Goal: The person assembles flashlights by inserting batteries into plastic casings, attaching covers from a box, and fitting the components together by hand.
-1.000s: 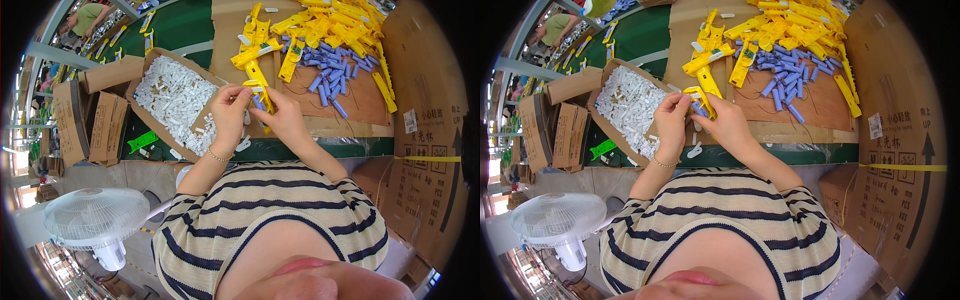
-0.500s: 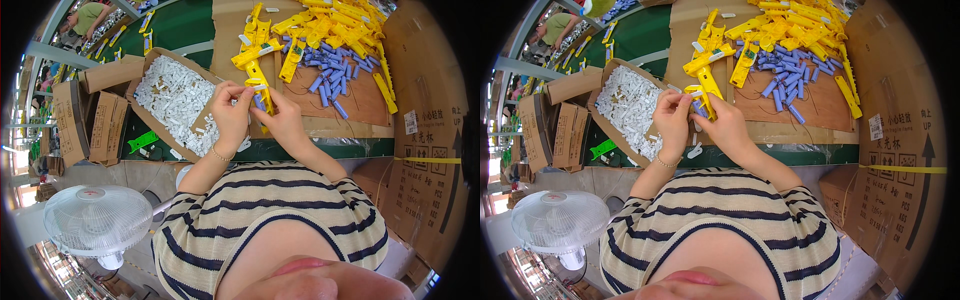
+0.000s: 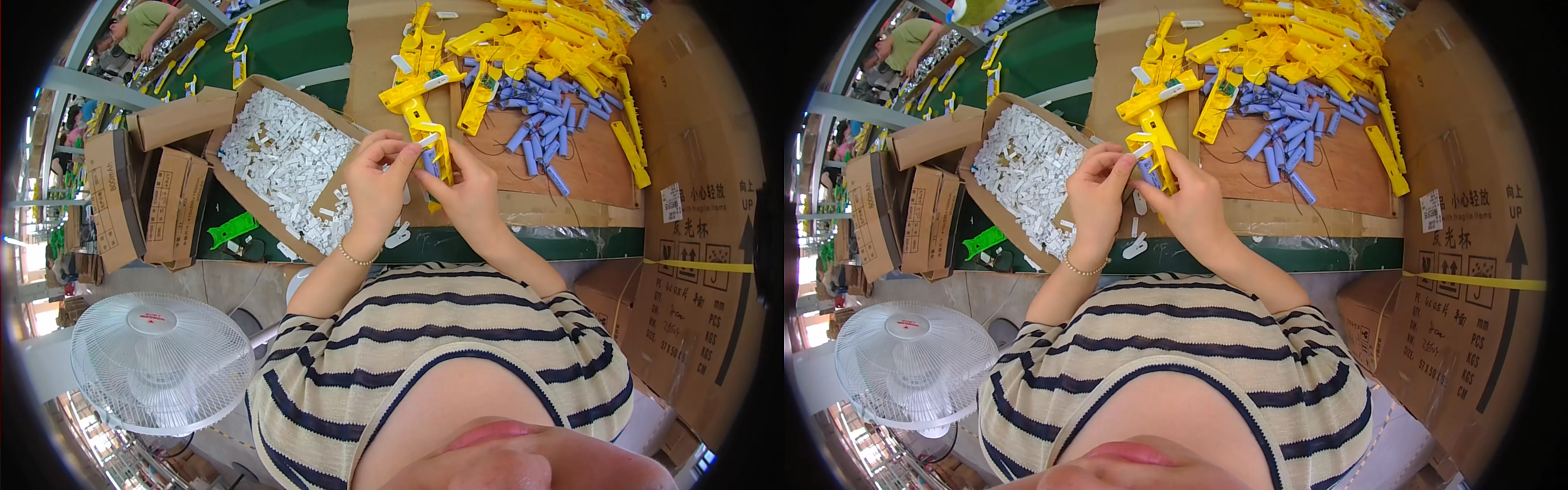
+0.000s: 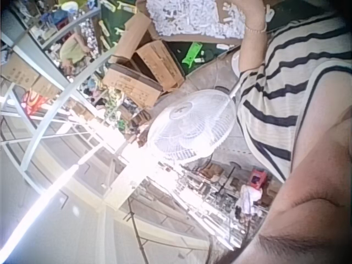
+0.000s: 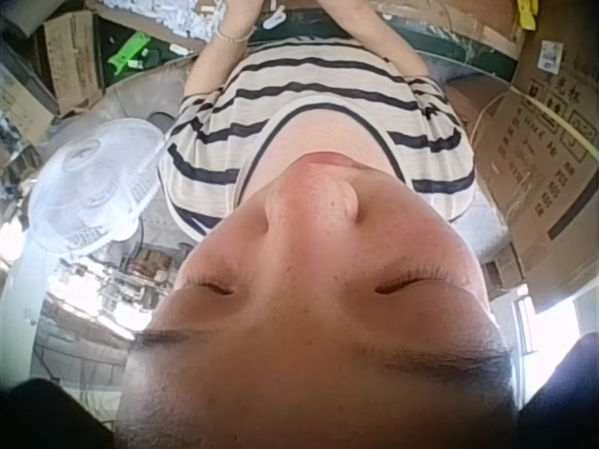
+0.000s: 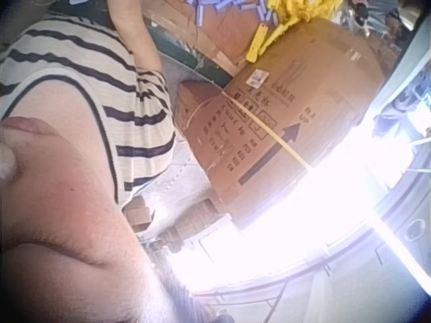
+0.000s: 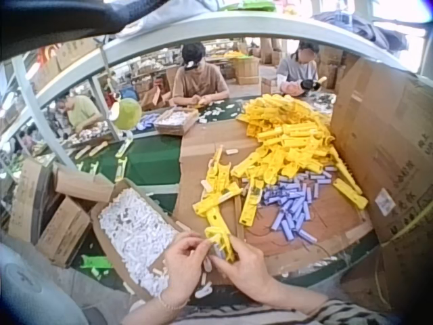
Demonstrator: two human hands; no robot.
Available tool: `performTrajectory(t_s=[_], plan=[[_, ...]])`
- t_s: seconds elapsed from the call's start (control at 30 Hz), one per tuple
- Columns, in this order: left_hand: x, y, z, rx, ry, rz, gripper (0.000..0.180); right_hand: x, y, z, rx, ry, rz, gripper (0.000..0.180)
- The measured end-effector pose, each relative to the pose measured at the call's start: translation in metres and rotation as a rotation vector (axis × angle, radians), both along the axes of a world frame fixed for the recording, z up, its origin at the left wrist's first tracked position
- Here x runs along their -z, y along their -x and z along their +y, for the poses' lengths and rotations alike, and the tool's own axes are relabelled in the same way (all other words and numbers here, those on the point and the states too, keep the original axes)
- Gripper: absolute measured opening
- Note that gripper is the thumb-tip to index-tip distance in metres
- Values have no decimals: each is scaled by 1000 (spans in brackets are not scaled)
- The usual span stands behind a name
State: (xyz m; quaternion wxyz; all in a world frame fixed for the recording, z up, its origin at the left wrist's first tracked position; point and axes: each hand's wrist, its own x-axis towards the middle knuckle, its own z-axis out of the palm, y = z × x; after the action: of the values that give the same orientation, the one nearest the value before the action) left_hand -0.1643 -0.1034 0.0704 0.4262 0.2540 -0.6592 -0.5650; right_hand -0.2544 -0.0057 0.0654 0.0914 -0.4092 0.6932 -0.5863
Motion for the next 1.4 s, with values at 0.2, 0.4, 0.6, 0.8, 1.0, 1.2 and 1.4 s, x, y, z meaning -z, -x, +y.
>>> performTrajectory(t_s=[0.2, 0.4, 0.6, 0.8, 1.0, 1.2, 1.4], plan=[[5, 3, -3, 2, -140, 50, 12, -1, 7, 2, -128, -94, -30, 45], [3, 7, -9, -125, 163, 20, 13, 2, 3, 1, -270, 24, -430, 42], [-1, 16, -8, -137, 154, -60, 13, 4, 6, -6, -281, 92, -598, 40], [12, 35, -12, 6, -267, 63, 15, 6, 13, -10, -215, -3, -562, 36], [1, 31, -11, -141, 35, -71, 20, 4, 21, -1, -332, 11, -675, 39], [-39, 9, -32, 447, 236, -515, 21, 0, 37, 17, -545, -152, -712, 48], [-41, 6, -13, 443, 80, -195, 16, -35, 32, 32, -507, -63, -485, 50]])
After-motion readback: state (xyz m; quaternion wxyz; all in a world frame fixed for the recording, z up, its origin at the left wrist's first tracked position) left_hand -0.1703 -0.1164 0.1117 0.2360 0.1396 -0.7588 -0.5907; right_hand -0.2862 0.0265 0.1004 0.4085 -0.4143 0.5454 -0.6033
